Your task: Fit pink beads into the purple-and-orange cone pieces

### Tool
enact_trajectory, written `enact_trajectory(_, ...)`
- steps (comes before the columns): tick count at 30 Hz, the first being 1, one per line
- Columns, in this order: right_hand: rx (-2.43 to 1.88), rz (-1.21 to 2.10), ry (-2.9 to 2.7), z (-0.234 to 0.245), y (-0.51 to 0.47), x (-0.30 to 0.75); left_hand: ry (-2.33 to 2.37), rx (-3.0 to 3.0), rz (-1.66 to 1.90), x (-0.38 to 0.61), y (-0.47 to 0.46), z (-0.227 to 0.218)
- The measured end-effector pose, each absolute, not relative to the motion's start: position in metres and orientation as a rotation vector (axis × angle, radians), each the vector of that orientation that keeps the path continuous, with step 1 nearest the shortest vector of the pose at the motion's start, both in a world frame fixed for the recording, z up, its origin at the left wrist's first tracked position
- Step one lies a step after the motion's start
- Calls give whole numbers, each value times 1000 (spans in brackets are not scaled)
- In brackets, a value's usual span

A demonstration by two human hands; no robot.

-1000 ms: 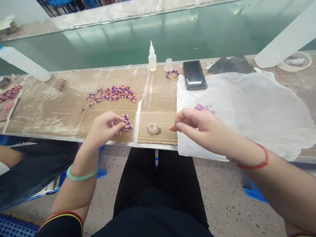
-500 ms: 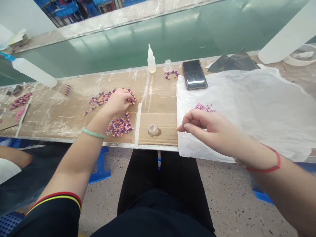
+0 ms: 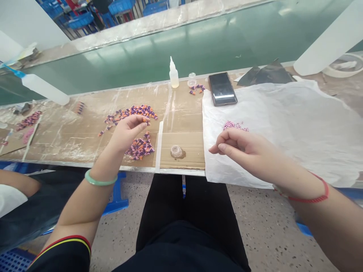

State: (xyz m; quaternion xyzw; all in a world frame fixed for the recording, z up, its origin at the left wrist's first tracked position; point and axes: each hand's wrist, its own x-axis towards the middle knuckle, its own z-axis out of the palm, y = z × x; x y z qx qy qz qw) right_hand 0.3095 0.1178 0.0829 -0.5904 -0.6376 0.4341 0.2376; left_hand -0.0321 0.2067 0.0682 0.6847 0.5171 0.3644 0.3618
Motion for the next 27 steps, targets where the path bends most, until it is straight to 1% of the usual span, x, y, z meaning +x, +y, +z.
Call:
enact_trajectory(4,-1650,1190,-1700,84,113,311,1098,1461,1067,-22,184,71)
enact_trajectory(8,-1673,1183,-1679,87,110,315,1015,1240,1127,-7,167,78)
enact_trajectory(13,-1691,1117,-1613,84,105,325,961,1104,1087,5,149,84)
enact_trajectory(17,-1584,1070,-1574,78,105,337,1006,1079,1013,8,137,84)
enact_trajectory(20,-1597,889,-1626,67,113,350,1008,1064,985,12,129,81)
enact_trajectory(23,-1660,496,-1854,51,126,362,1041,1091,1041,19,122,78)
enact_trajectory(27,-1631,385,-1971,31,140,366,1061,1095,1100,26,113,74)
